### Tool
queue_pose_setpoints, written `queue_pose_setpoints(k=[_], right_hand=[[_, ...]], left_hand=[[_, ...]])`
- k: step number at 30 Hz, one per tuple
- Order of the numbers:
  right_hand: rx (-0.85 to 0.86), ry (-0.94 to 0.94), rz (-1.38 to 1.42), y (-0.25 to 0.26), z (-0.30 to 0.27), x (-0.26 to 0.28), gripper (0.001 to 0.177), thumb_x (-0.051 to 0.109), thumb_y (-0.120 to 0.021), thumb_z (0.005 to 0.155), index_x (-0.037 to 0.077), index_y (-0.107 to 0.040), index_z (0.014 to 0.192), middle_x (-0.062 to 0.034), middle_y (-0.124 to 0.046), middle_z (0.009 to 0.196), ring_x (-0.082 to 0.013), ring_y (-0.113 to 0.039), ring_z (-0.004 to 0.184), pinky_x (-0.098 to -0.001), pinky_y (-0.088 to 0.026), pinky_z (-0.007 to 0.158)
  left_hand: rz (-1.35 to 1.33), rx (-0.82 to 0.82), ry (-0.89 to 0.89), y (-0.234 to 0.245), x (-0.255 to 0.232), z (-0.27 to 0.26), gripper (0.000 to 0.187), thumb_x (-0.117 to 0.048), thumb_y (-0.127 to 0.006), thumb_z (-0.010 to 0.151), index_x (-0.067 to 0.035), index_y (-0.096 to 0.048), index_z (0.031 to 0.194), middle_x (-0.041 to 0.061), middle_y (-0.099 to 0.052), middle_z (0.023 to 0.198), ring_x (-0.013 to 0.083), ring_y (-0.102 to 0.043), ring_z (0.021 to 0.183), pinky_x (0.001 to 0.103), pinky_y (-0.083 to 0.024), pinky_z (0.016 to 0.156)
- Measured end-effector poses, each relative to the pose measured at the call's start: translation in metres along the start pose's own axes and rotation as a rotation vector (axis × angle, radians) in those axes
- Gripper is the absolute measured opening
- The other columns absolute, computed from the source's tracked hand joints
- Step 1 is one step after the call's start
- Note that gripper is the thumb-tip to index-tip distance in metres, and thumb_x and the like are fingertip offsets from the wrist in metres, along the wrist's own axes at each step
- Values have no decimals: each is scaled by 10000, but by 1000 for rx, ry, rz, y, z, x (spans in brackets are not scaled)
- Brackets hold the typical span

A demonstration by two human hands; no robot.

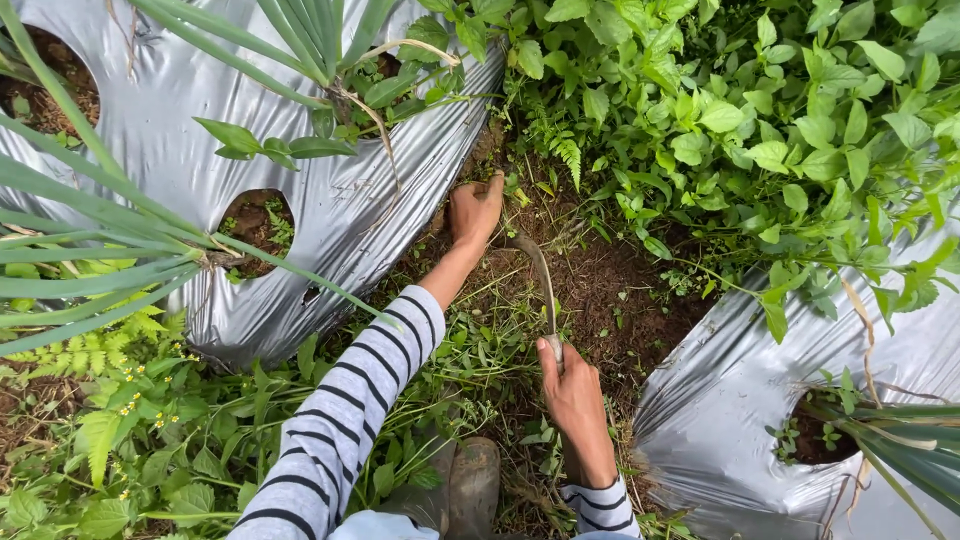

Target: The person uses a sickle to cut weeds growing between rows of plants covered with plastic mulch. They hold the weeds with one hand and slice them near the base with the other, clearing the soil between the crop rows.

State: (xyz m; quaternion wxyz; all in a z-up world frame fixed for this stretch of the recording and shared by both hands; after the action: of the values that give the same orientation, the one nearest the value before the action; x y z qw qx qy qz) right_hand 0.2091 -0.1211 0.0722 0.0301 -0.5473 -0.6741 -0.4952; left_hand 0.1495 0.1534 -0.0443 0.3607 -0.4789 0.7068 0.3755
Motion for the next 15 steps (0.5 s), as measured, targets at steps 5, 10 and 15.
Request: queue_pose_setpoints(k=[5,10,15], right_hand=[[-146,20,9,44,-7,22,518,434,-446,1081,16,-646,849,-138,-590,530,-234,-560,441,-359,-456,490],[-188,275,68,24,56,26,436,403,-514,1073,67,-615,813,-74,-560,499,-183,-535,418,-321,-431,463],[-239,339,-3,12,77,29,434,409,-572,1043,19,-622,860,-138,-526,468,-261,-551,407,-383,-394,465]], left_hand=[[104,-100,-159,2,29,18,364,-322,-561,1030,-53,-772,905,160,-736,816,346,-734,865,446,-533,712],[205,-4,-230,12,4,-8,378,-157,-367,1095,5,-694,998,197,-727,858,351,-731,829,471,-554,750],[247,91,-247,14,-7,-20,387,-128,-304,1109,61,-641,1112,236,-712,896,338,-722,783,451,-568,711]])
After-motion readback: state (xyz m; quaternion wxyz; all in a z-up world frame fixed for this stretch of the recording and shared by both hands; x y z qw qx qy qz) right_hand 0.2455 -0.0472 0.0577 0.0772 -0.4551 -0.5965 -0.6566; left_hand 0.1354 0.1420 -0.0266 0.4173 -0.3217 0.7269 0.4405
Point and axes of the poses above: each hand's wrist, its own z-axis towards the middle knuckle, its own y-axis out of the back of the hand, x = y × z, the point moved 8 cm from there along z, towards the middle knuckle
